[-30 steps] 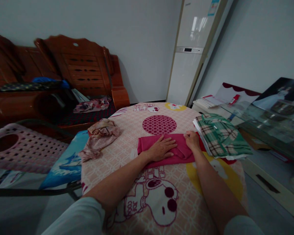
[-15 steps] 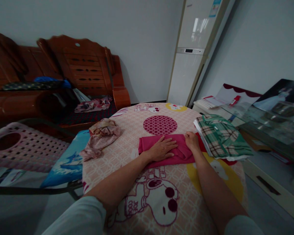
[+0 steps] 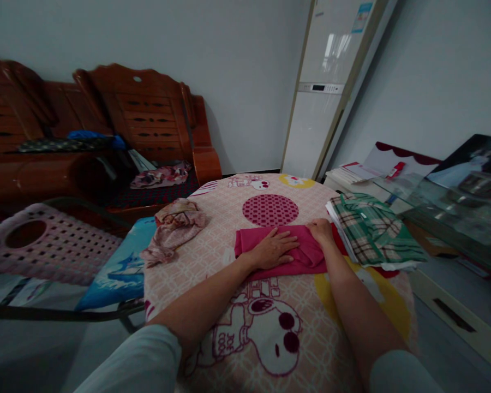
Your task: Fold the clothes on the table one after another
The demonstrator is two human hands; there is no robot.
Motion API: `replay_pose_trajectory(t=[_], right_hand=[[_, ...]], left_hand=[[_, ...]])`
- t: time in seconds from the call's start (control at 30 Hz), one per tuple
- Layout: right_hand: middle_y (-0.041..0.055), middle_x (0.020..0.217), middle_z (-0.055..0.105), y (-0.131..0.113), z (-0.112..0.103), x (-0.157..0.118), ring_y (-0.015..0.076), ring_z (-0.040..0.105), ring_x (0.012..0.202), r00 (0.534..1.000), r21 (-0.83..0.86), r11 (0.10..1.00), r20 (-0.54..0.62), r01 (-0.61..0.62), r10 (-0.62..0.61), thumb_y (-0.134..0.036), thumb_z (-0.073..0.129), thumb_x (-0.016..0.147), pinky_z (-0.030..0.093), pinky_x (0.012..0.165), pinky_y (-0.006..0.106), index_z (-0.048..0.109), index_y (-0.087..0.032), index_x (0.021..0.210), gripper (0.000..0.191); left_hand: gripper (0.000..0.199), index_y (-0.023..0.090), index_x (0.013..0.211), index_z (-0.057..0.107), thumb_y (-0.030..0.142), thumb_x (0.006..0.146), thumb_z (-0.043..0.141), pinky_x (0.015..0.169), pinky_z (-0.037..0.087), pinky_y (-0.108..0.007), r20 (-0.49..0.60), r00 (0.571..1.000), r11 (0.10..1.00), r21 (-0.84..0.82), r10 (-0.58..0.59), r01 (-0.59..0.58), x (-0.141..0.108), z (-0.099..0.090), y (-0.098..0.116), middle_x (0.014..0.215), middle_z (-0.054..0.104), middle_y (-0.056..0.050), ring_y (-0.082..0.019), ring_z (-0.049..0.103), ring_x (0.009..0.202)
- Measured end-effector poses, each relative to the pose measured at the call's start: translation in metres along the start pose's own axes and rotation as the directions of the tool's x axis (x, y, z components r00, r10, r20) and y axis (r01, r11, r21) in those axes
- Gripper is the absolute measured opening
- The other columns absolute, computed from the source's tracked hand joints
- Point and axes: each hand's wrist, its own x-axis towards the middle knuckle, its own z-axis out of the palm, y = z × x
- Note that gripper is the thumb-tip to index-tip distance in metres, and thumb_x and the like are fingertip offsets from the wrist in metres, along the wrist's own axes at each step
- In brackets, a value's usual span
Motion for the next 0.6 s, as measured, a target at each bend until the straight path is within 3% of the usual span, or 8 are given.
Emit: replay_pose_trajectory(t=[0.17,0.43,0.6], right_hand=[[0.0138,0.07,0.071,-0.002,0.005,0.002,0.0225,0.062,0.068,0.998,-0.012,0.999,0.048,-0.046,0.046,-0.029,0.062,0.078,0.04,0.061,0.029,0.071,-0.014,0.063,0.024],[0.0202,0.096,0.068,0.004,0.02,0.005,0.0287,0.059,0.094,0.966,0.007,0.985,-0.195,0.175,-0.17,-0.01,0.052,0.073,0.045,0.09,0.04,0.067,-0.012,0.076,0.016],[0.0163,0.086,0.065,0.007,0.021,0.0,0.0284,0.058,0.089,0.984,-0.011,0.991,-0.12,0.133,-0.134,-0.01,0.05,0.077,0.046,0.089,0.042,0.064,-0.015,0.073,0.016]], left_hand=[[0.056,0.026,0.151,0.038,0.05,0.1,0.039,0.122,0.005,-0.055,0.018,1.0,1.0,-0.025,-0.006,0.007,0.0,-0.001,0.001,0.155,0.043,-0.005,-0.025,0.026,0.149],[0.054,0.026,0.15,0.041,0.049,0.101,0.038,0.123,0.002,-0.053,0.03,0.999,0.999,-0.042,-0.016,0.017,-0.001,-0.003,0.002,0.156,0.042,-0.004,-0.025,0.026,0.15],[0.054,0.027,0.149,0.041,0.048,0.1,0.04,0.123,0.002,-0.053,0.021,1.0,0.999,-0.036,-0.007,0.008,-0.001,-0.003,0.002,0.155,0.044,-0.004,-0.025,0.027,0.149]])
